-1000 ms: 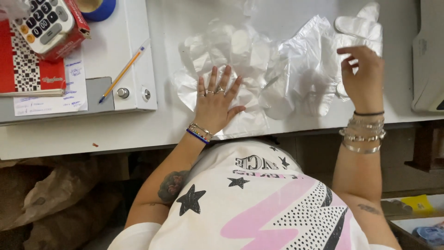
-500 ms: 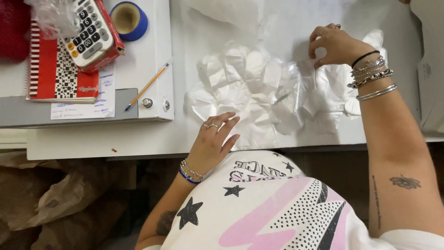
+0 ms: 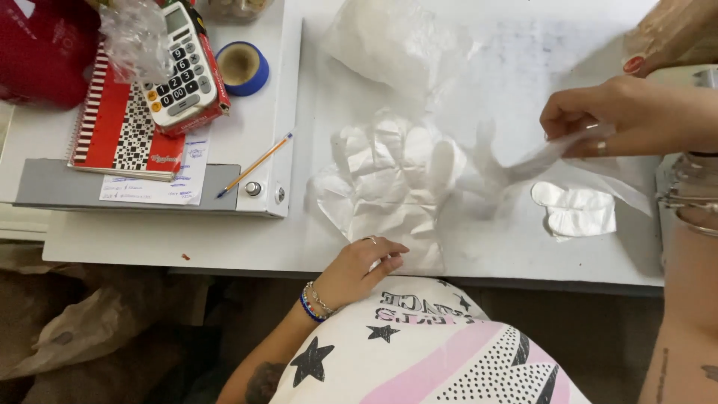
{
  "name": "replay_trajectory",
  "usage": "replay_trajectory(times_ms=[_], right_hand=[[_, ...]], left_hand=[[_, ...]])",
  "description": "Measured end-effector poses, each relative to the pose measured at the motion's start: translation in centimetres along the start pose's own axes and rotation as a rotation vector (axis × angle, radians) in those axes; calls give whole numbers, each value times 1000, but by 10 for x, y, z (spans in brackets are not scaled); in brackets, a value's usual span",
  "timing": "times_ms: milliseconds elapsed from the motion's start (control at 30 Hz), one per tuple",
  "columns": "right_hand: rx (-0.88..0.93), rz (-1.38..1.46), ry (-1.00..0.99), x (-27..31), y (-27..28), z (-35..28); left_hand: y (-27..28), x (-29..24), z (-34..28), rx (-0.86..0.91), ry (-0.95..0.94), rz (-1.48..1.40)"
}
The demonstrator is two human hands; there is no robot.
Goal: Weighing bundles of plastic glove bags on a digital scale and then storing them in a drawer or a larger bag.
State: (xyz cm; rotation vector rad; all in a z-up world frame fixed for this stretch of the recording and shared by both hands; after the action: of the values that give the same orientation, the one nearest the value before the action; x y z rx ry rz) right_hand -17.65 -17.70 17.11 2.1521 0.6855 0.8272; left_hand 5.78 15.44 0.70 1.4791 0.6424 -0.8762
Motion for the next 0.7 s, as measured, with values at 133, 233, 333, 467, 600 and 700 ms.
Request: replay_trajectory(times_ms=[133, 233, 333, 467, 600, 700], right_hand=[[-180, -508, -246, 23, 10, -18], [-162, -672, -470, 68, 20, -36], [-108, -452, -188, 95, 23, -40], [-457, -280, -44, 132, 25, -51], [-731, 257, 42, 152, 17, -60], [-860, 592, -17, 134, -13, -56]], left_hand=[[-2, -14, 20, 114, 34, -55], [-12, -23, 42, 272, -7, 38], [-22, -39, 69, 408, -114, 17], [-42, -70, 98, 704, -13, -327], [-96, -42, 124, 658, -154, -1502], [-77, -20, 122, 322, -265, -1758]])
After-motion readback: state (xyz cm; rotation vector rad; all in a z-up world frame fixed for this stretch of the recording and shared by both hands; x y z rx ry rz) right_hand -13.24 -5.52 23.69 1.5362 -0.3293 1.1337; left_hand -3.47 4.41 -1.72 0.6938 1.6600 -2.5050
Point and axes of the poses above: each hand's wrist, its own z-axis towards the middle knuckle, its own y-axis out of the back of the hand, x = y × z, the point moved 2 cm from there along z, towards the middle knuckle, and after that the axes turned 8 degrees about z, right-handed, at the moved point
